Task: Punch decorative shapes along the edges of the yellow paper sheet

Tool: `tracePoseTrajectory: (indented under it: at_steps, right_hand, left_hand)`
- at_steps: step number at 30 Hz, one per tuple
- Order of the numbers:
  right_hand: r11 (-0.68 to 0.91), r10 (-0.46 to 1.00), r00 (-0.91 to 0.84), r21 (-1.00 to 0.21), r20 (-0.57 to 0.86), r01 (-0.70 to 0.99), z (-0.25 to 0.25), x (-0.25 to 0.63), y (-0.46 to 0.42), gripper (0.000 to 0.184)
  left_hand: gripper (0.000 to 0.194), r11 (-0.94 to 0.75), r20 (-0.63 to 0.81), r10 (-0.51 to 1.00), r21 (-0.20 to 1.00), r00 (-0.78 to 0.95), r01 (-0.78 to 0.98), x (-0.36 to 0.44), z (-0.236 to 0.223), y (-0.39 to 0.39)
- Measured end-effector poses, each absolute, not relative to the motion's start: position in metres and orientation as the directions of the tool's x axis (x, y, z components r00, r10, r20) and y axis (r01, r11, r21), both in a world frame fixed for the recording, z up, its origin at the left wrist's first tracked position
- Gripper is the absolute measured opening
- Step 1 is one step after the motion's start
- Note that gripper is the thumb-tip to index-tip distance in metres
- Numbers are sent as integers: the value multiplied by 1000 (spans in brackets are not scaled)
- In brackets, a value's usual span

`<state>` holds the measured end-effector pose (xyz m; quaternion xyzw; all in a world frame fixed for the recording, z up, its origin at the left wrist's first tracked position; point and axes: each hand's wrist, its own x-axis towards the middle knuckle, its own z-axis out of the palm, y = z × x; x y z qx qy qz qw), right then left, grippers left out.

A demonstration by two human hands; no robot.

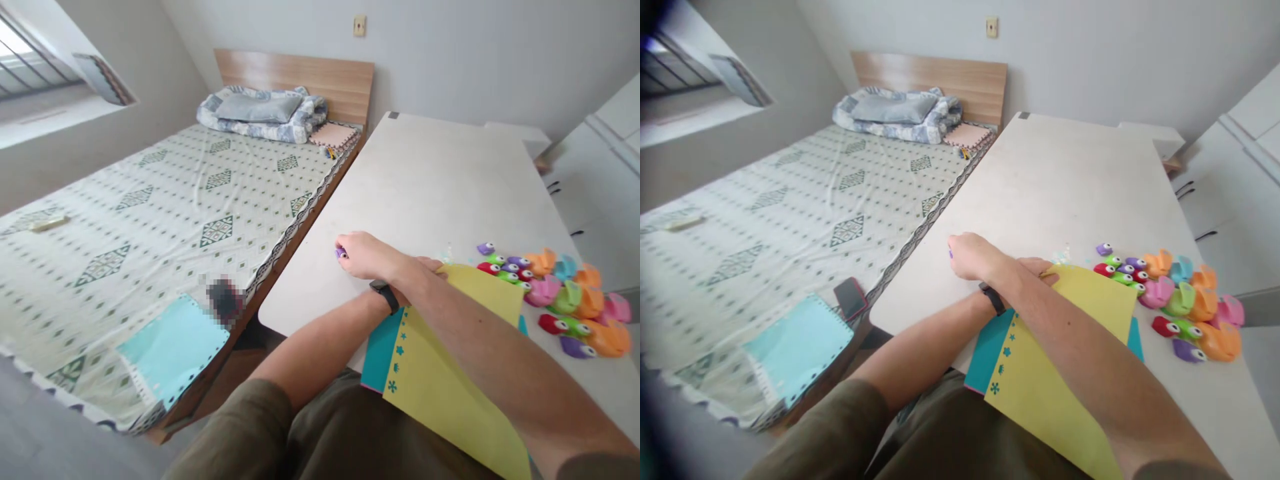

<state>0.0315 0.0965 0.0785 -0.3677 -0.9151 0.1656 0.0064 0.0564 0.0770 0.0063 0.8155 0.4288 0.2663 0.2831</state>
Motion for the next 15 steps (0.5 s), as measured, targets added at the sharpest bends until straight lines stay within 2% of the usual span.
tracePoseTrajectory:
  at_steps: [3, 6, 11, 15]
  right_hand:
    - [687, 665, -735, -279, -132, 671, 70, 14, 98, 22]
    - [687, 668, -730, -254, -145, 680, 63, 6, 100, 23]
    - [700, 659, -735, -227, -160, 677, 52, -1, 103, 22]
    - [697, 666, -732, -230, -142, 679, 46, -1, 105, 29]
  left_hand:
    - [28, -538, 100, 776, 620, 622, 572, 53, 2, 81]
    - [35, -543, 31, 731, 630, 681, 555, 54, 0, 87]
    - [37, -536, 27, 719, 657, 694, 530, 53, -5, 91]
    - [30, -467, 42, 775, 710, 631, 526, 53, -8, 91]
